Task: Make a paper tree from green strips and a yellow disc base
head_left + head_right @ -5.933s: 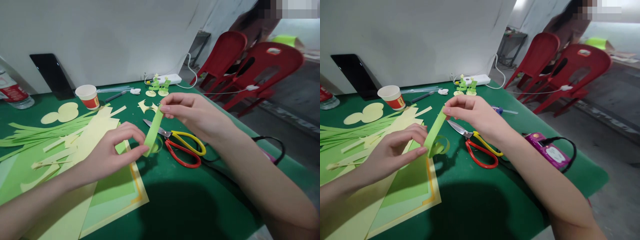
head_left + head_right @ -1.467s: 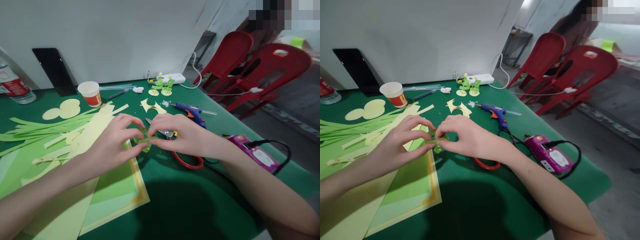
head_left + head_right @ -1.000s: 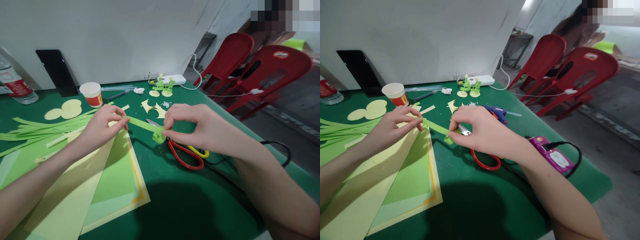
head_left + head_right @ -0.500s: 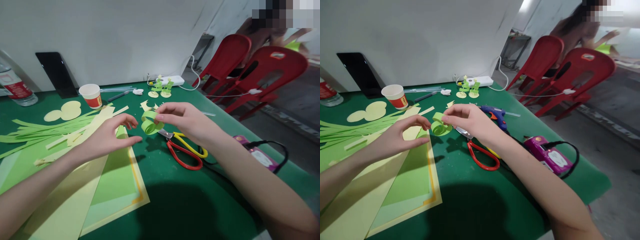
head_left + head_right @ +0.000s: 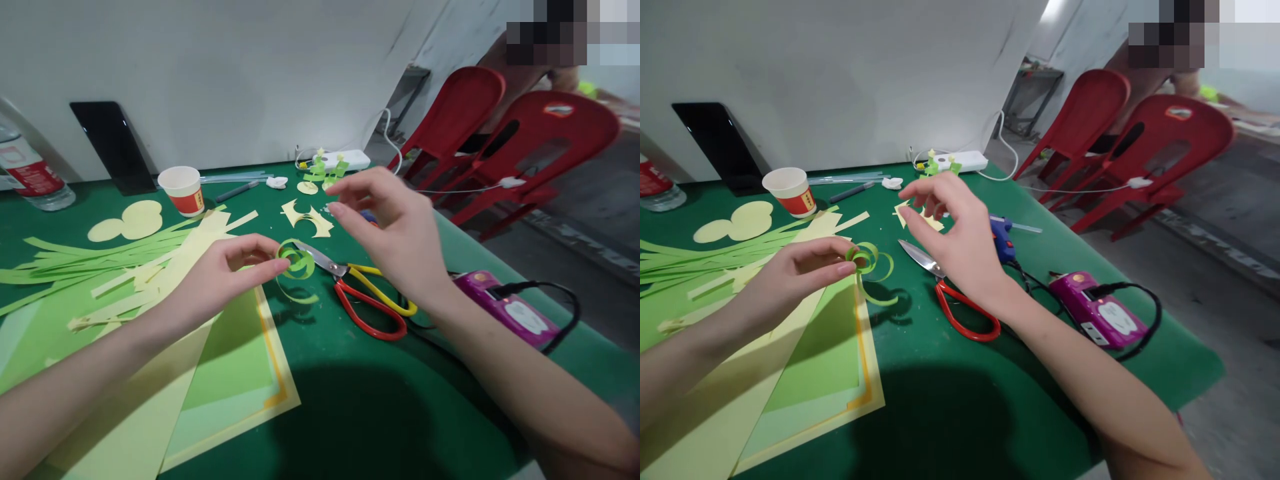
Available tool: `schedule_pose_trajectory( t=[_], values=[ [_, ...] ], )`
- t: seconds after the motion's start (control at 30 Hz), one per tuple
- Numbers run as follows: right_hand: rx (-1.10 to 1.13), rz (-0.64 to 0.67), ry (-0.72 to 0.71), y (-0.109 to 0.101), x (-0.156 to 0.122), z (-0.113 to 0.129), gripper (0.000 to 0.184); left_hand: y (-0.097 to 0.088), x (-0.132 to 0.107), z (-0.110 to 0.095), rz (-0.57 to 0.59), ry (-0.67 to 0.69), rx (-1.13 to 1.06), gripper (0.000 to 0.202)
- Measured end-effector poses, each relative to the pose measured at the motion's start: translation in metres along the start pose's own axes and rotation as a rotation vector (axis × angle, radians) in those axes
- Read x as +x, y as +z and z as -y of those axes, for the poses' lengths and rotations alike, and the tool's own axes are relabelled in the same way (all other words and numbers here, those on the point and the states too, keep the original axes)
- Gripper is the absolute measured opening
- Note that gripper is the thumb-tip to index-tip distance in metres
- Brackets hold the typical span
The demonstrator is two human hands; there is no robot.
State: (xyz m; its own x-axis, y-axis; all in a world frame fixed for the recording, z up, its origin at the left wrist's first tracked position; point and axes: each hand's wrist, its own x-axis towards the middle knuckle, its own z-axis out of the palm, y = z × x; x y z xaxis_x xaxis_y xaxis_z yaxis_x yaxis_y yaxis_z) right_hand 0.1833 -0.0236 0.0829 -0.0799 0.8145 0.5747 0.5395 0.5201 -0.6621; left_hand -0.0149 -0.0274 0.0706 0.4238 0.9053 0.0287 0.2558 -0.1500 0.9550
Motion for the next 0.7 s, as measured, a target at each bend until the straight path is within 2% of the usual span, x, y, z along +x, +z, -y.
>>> schedule_pose_trajectory(
  t=[0.07, 0.13, 0.27, 0.47, 0.57, 0.7],
  values=[
    [-0.1, -0.035, -0.226, -0.003, -0.004, 0.006, 0.007, 0.0, 0.0, 0.0, -0.001, -0.018, -0.018, 0.012],
    [-0.174, 0.027, -0.402, -0.004, -0.008, 0.01, 0.008, 0.0, 0.0, 0.0, 0.002, -0.025, -0.024, 0.012],
    [-0.4, 0.122, -0.602, -0.001, -0.014, 0.014, 0.01, 0.001, 0.0, -0.002, 0.009, -0.015, 0.028, 0.013],
    [-0.54, 0.081, -0.586, 0.008, -0.019, 0.013, 0.014, 0.002, -0.001, -0.006, 0.025, 0.008, 0.122, 0.018],
    [-0.54, 0.041, -0.573, 0.01, -0.02, 0.012, 0.015, 0.002, -0.001, -0.008, 0.048, 0.006, 0.138, 0.02],
    [-0.477, 0.065, -0.535, 0.008, -0.02, 0.014, 0.016, 0.0, 0.0, -0.006, 0.037, 0.015, 0.161, 0.022]
  ],
)
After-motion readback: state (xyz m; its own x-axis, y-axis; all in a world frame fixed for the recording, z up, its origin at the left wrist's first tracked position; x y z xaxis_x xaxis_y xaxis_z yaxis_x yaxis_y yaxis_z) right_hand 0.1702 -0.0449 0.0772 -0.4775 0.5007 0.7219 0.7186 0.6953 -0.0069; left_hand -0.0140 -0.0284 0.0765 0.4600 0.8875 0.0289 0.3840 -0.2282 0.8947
